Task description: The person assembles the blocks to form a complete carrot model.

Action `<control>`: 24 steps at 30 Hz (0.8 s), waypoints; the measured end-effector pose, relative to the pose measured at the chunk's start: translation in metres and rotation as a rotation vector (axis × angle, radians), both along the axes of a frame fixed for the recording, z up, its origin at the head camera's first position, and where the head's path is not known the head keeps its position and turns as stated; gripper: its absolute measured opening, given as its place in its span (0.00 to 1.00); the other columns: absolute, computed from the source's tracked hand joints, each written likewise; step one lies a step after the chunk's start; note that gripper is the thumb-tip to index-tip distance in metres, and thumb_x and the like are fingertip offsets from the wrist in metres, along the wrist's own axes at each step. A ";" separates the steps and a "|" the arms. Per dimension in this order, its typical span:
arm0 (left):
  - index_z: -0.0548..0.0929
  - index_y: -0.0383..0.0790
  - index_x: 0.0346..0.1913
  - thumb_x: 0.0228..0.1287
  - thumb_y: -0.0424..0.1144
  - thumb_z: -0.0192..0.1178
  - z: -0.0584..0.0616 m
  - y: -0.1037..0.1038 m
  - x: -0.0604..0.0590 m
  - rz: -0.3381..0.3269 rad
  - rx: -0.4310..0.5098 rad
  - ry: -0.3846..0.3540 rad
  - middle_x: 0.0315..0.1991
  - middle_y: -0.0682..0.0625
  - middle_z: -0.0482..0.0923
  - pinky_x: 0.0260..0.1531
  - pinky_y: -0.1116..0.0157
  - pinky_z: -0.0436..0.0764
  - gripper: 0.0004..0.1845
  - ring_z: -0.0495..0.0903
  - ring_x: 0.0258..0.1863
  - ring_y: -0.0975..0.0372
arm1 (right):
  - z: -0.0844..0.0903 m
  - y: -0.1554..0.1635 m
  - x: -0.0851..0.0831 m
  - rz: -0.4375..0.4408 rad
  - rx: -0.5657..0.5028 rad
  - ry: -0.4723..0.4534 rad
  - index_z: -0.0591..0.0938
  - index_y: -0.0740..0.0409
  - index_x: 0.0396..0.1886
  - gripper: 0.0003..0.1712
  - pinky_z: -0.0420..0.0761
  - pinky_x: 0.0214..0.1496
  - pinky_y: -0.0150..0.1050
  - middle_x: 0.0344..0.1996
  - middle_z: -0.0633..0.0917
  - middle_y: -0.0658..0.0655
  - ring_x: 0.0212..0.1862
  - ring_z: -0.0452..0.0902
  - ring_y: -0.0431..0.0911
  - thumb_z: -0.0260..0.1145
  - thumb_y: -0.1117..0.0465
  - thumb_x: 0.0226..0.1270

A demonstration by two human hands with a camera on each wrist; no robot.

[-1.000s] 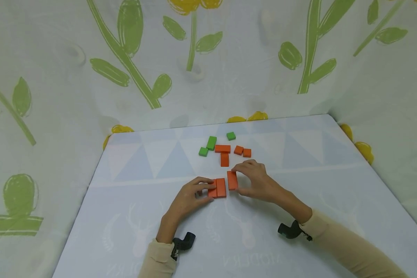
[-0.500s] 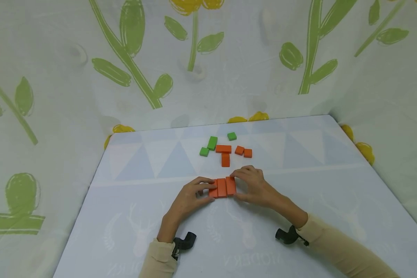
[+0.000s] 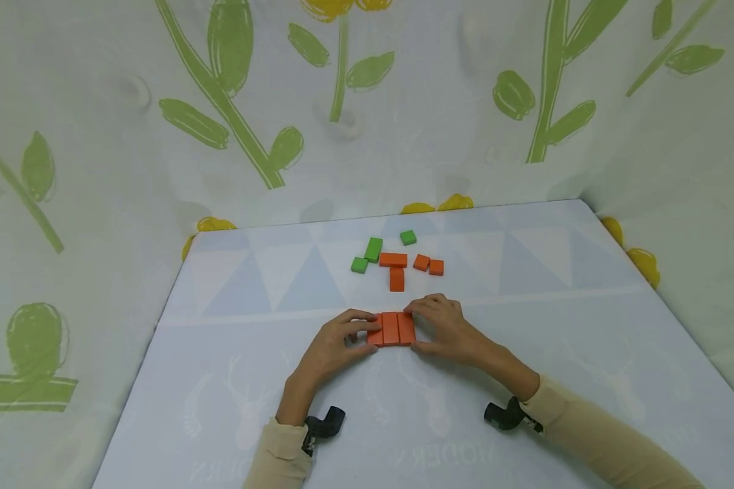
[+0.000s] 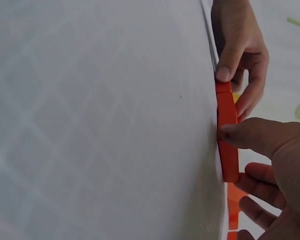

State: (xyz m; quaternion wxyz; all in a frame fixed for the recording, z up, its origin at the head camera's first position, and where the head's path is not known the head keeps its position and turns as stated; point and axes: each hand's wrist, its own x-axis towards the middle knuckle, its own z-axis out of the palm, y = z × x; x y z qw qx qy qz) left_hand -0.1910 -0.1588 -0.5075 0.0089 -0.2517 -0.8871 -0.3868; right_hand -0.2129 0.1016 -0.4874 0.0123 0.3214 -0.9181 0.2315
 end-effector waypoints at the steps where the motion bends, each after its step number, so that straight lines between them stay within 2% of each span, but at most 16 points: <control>1: 0.82 0.53 0.50 0.53 0.44 0.67 0.000 0.000 0.000 0.000 0.002 0.000 0.54 0.63 0.71 0.41 0.66 0.74 0.19 0.72 0.47 0.70 | 0.000 0.000 0.000 -0.001 0.005 -0.005 0.75 0.47 0.55 0.31 0.61 0.53 0.51 0.52 0.75 0.45 0.58 0.60 0.44 0.72 0.49 0.49; 5: 0.82 0.52 0.50 0.54 0.44 0.67 0.002 0.000 0.000 -0.004 0.015 -0.003 0.54 0.63 0.71 0.41 0.66 0.74 0.19 0.72 0.47 0.68 | 0.003 0.001 -0.001 -0.005 0.033 -0.027 0.73 0.46 0.56 0.32 0.61 0.53 0.52 0.54 0.74 0.46 0.59 0.59 0.45 0.71 0.47 0.50; 10: 0.81 0.54 0.51 0.54 0.46 0.66 0.000 -0.001 -0.001 0.001 0.008 -0.024 0.55 0.65 0.70 0.38 0.67 0.74 0.19 0.73 0.41 0.68 | 0.014 0.008 -0.012 -0.054 0.018 -0.020 0.72 0.48 0.58 0.34 0.60 0.54 0.54 0.55 0.73 0.47 0.60 0.58 0.47 0.70 0.47 0.51; 14: 0.81 0.56 0.51 0.55 0.47 0.66 -0.001 -0.002 -0.001 0.010 -0.003 -0.033 0.55 0.66 0.70 0.38 0.68 0.75 0.19 0.73 0.38 0.69 | 0.023 0.017 -0.031 -0.144 -0.013 0.014 0.73 0.49 0.58 0.32 0.58 0.55 0.54 0.56 0.74 0.50 0.60 0.58 0.49 0.70 0.49 0.53; 18: 0.81 0.54 0.51 0.55 0.46 0.66 -0.001 -0.002 0.000 -0.009 0.001 -0.016 0.55 0.63 0.70 0.38 0.68 0.75 0.19 0.73 0.38 0.68 | 0.025 0.028 -0.055 -0.222 0.016 0.044 0.74 0.52 0.57 0.30 0.58 0.54 0.55 0.55 0.75 0.53 0.59 0.60 0.51 0.70 0.52 0.54; 24: 0.81 0.53 0.51 0.55 0.45 0.66 -0.001 -0.002 0.001 -0.019 0.008 -0.015 0.55 0.62 0.71 0.38 0.69 0.75 0.18 0.72 0.39 0.69 | 0.018 0.039 -0.083 -0.307 0.066 0.006 0.75 0.53 0.55 0.28 0.57 0.54 0.54 0.54 0.75 0.54 0.59 0.60 0.51 0.70 0.55 0.54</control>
